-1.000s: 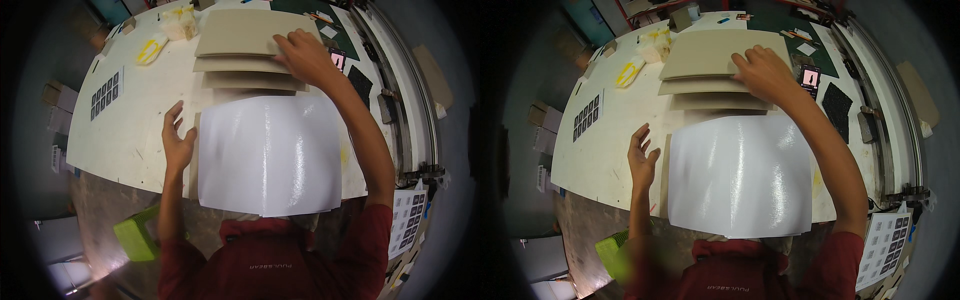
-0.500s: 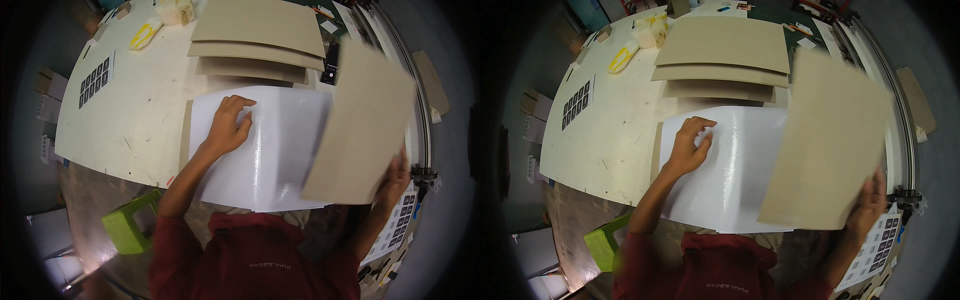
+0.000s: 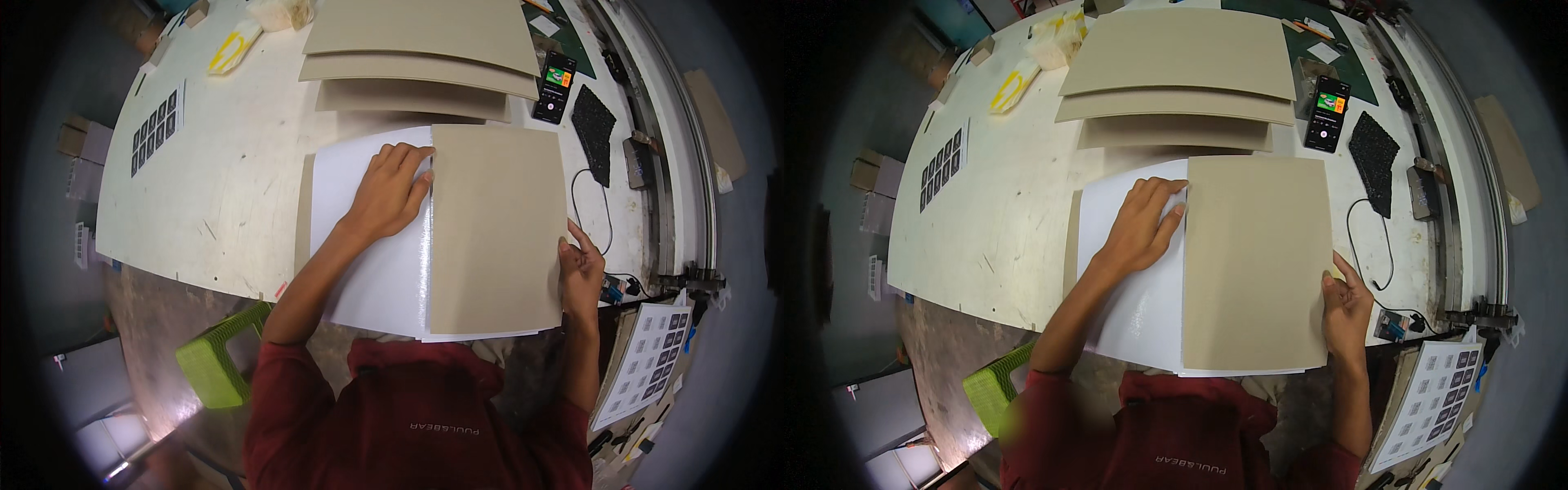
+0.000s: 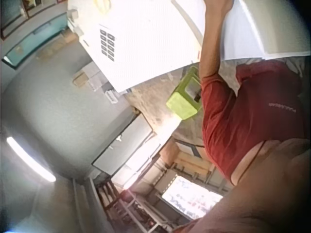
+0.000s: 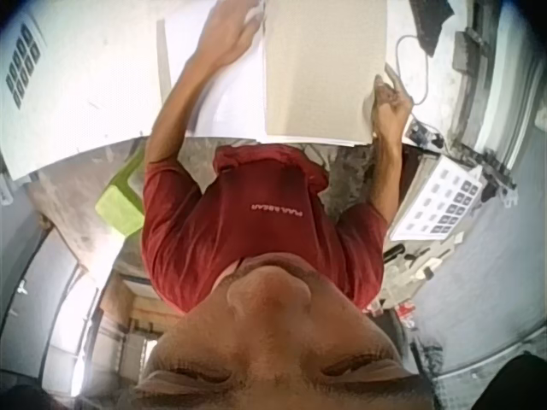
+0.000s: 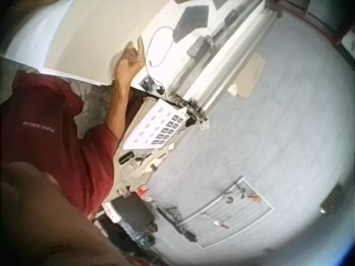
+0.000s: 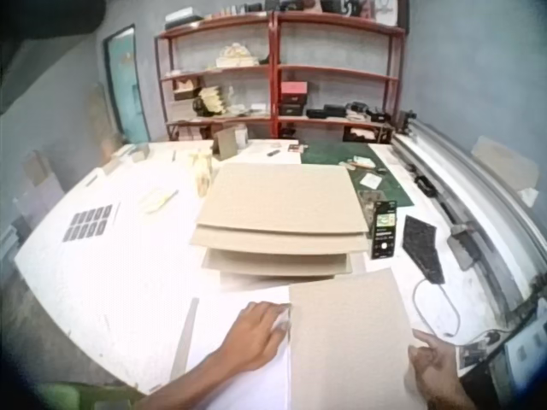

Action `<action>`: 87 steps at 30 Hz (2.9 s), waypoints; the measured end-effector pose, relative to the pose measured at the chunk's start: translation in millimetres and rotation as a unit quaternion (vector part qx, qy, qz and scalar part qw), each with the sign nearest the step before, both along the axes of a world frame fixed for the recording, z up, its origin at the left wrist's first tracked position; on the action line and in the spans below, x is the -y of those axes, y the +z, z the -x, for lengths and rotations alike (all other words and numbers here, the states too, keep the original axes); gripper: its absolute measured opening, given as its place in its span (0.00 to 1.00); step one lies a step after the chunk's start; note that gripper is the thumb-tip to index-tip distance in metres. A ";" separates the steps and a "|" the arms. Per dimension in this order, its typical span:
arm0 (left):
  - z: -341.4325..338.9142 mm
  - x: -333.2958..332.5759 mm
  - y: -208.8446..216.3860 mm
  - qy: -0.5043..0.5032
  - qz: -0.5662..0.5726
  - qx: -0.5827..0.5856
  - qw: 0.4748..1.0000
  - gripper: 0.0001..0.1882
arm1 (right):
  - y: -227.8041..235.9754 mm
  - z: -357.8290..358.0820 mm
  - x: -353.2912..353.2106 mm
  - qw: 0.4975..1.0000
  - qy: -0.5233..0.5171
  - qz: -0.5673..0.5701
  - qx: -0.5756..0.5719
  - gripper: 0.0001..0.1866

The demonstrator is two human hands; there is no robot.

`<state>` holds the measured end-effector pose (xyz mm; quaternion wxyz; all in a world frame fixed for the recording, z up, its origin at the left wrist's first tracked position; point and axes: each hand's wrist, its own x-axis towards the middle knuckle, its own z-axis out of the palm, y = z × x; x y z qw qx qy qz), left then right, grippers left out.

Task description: The person repeatedly places printed label sheets onto a flat surface, aligns them, and smooths them down by hand. They then lift the sheets and repeat the process with new sheets, stacking the finished sheets on the table.

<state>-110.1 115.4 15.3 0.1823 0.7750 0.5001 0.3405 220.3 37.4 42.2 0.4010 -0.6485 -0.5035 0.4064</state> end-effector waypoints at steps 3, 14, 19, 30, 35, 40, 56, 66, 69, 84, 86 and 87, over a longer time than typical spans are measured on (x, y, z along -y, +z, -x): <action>-1.2 -1.6 -10.8 0.005 -0.058 -0.009 0.998 0.16 | 7.2 7.0 2.6 1.000 -0.007 0.015 0.012 0.21; -2.2 0.8 -10.6 0.001 -0.039 -0.032 0.999 0.17 | 2.0 8.3 2.6 1.000 -0.014 0.000 0.006 0.21; -0.7 1.4 -9.7 0.002 -0.039 -0.062 0.997 0.17 | -3.5 6.7 1.5 1.000 -0.011 0.003 0.027 0.21; 4.6 5.1 8.3 -0.031 -0.024 -0.163 0.986 0.49 | -5.6 9.4 1.1 0.999 -0.023 0.000 0.035 0.21; 0.5 7.8 11.6 -0.016 -0.002 -0.211 0.977 0.54 | 7.4 17.5 5.0 0.978 -0.035 0.028 0.206 0.19; -3.8 8.0 15.7 -0.008 0.013 -0.236 0.972 0.53 | 15.3 19.3 21.0 0.873 0.100 -0.137 0.458 0.17; 76.7 250.2 -68.7 0.288 0.066 -0.226 0.928 0.61 | 2.7 45.2 41.6 0.874 0.295 -0.203 0.330 0.26; -30.7 121.6 -31.6 0.077 -0.096 0.130 0.984 0.58 | 15.3 23.0 34.0 0.906 0.329 -0.146 0.225 0.24; -69.1 101.7 -15.2 -0.049 -0.023 0.032 0.998 0.63 | 17.2 -38.7 16.9 0.980 0.184 -0.034 0.062 0.19; -87.5 92.9 -12.2 -0.038 0.034 -0.109 0.993 0.65 | -43.0 64.4 -132.3 0.780 0.344 -0.286 0.438 0.38; -85.6 91.3 -12.3 -0.028 0.062 -0.119 0.991 0.66 | -38.4 55.1 -80.1 0.766 0.412 -0.222 0.439 0.42; -85.3 93.0 -12.1 -0.032 0.072 -0.122 0.989 0.66 | -26.5 49.3 -48.3 0.762 0.451 -0.190 0.423 0.44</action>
